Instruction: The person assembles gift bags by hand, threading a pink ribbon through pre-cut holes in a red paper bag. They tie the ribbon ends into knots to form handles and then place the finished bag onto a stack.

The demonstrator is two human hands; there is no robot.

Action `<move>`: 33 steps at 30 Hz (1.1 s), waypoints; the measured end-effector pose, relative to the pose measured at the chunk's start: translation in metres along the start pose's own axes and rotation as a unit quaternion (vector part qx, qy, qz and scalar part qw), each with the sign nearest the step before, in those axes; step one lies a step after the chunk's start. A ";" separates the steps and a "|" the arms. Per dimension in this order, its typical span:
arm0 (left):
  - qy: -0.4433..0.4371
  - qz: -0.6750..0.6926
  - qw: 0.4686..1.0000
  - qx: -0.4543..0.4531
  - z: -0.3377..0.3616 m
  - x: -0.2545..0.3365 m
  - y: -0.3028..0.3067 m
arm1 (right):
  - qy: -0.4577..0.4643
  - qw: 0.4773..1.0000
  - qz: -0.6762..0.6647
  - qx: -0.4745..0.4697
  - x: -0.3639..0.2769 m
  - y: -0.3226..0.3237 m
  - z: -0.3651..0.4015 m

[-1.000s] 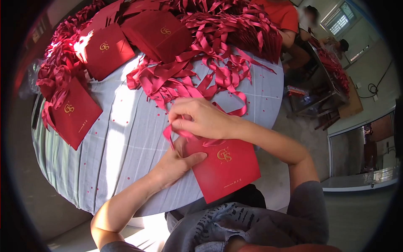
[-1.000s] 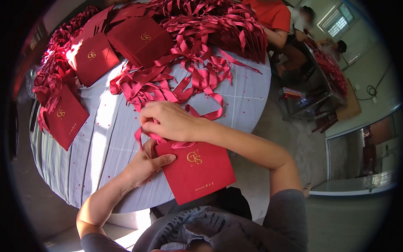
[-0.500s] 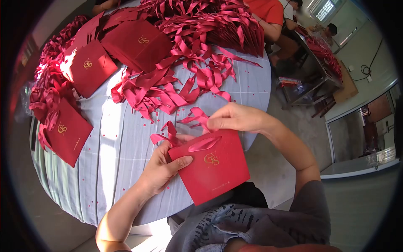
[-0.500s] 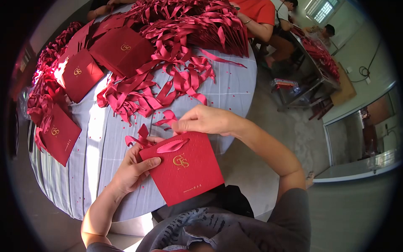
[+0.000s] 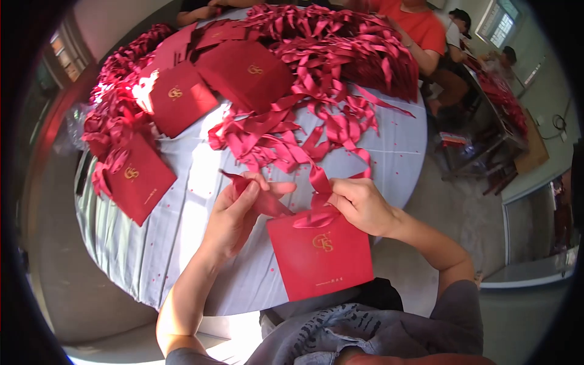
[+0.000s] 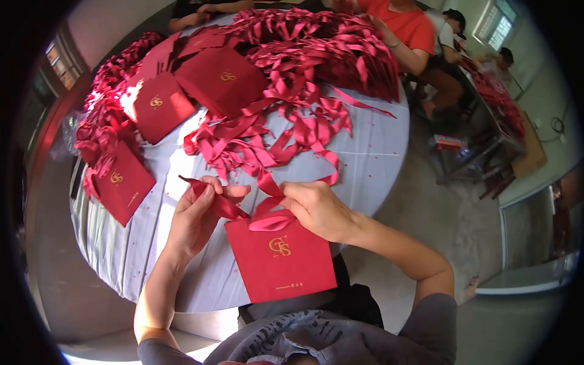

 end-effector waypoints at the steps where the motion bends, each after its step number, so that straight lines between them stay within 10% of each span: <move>1: -0.012 -0.007 1.000 0.020 0.000 0.000 0.002 | 0.011 1.000 -0.004 -0.003 0.000 -0.002 -0.001; 14: -0.039 0.029 0.997 0.065 0.000 0.002 0.011 | -0.053 0.994 -0.056 -0.079 0.010 -0.021 -0.022; 21: -0.064 -0.050 0.985 0.154 0.039 0.059 -0.010 | -0.042 0.901 -0.430 -0.046 -0.023 -0.018 -0.069; 28: -0.300 -0.314 0.880 0.194 0.107 0.170 0.049 | 0.123 0.870 -0.473 -0.068 -0.072 -0.043 -0.229; 33: -0.220 -0.437 0.756 0.436 0.154 0.184 0.148 | 0.146 0.935 -0.312 -0.080 -0.054 -0.073 -0.300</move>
Point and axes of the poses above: each hand's wrist, its own z-axis away from the middle knuckle, its own y-axis out of the back of the hand, x = y × z, the point moved 1 cm from there along -z, towards the middle knuckle, and after that the axes turned 14 degrees about -x, right-handed, at the moved point
